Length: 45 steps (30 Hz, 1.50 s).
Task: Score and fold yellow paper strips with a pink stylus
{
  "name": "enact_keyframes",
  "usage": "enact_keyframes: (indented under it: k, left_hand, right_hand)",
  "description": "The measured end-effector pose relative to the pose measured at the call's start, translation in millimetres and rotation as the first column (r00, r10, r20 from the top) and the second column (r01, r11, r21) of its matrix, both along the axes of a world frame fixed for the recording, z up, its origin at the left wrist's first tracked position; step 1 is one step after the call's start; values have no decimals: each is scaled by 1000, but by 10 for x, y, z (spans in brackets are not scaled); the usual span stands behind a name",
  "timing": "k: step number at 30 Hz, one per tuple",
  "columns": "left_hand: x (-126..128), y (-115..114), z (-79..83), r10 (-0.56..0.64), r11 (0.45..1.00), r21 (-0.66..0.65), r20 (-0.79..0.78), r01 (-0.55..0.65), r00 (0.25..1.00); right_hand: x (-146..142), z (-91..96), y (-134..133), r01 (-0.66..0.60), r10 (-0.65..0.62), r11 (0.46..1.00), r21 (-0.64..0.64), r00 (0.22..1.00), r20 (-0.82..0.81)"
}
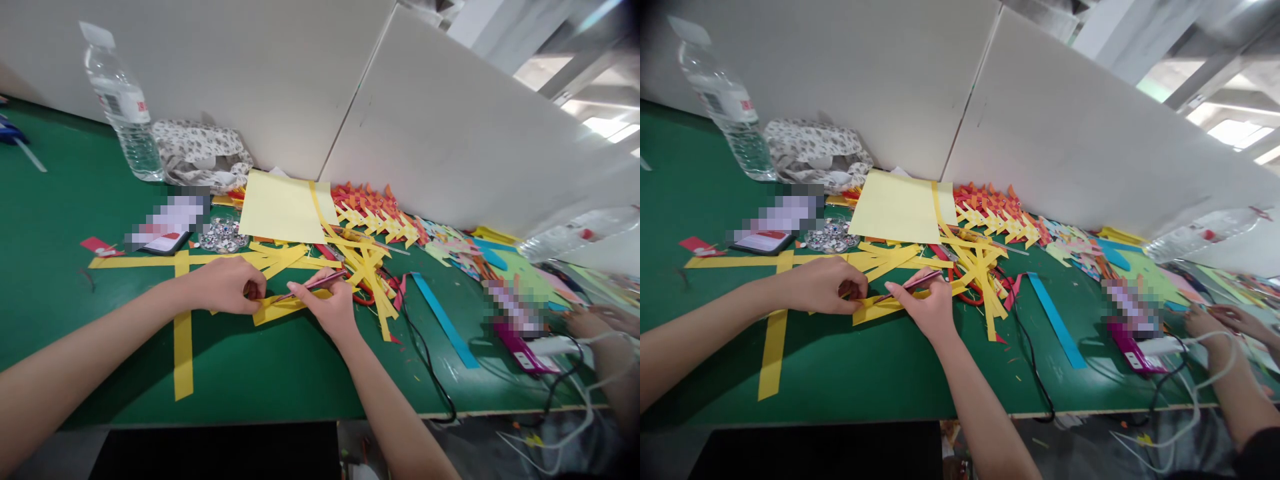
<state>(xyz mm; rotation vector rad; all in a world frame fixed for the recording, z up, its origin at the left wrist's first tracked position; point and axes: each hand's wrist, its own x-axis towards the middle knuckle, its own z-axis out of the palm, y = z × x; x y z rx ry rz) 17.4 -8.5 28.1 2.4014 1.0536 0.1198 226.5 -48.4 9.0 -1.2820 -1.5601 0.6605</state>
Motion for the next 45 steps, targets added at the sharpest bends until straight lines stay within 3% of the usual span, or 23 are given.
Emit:
enact_keyframes:
  k: [10,22,27,36,45]
  left_hand:
    - [-20,21,-35,17,993,-114,38,-13,999]
    - [-21,30,-46,24,994,-111,28,-21,999]
    - [-20,30,-51,24,994,-110,32,-20,999]
    - [-20,34,-49,25,993,-115,31,-21,999]
    - [-25,31,-50,21,993,-121,54,-15,998]
  right_hand:
    - [193,-39,60,107,-107,993,-45,994,3]
    - [419,-28,156,161,-159,985,56,987,-34]
    - [313,3,103,153,-143,983,105,985,-100]
    - [-74,-8,-17,12,-13,1000,-13,1000,-24]
    - [89,-31,41,57,-57,998,1,998,-9]
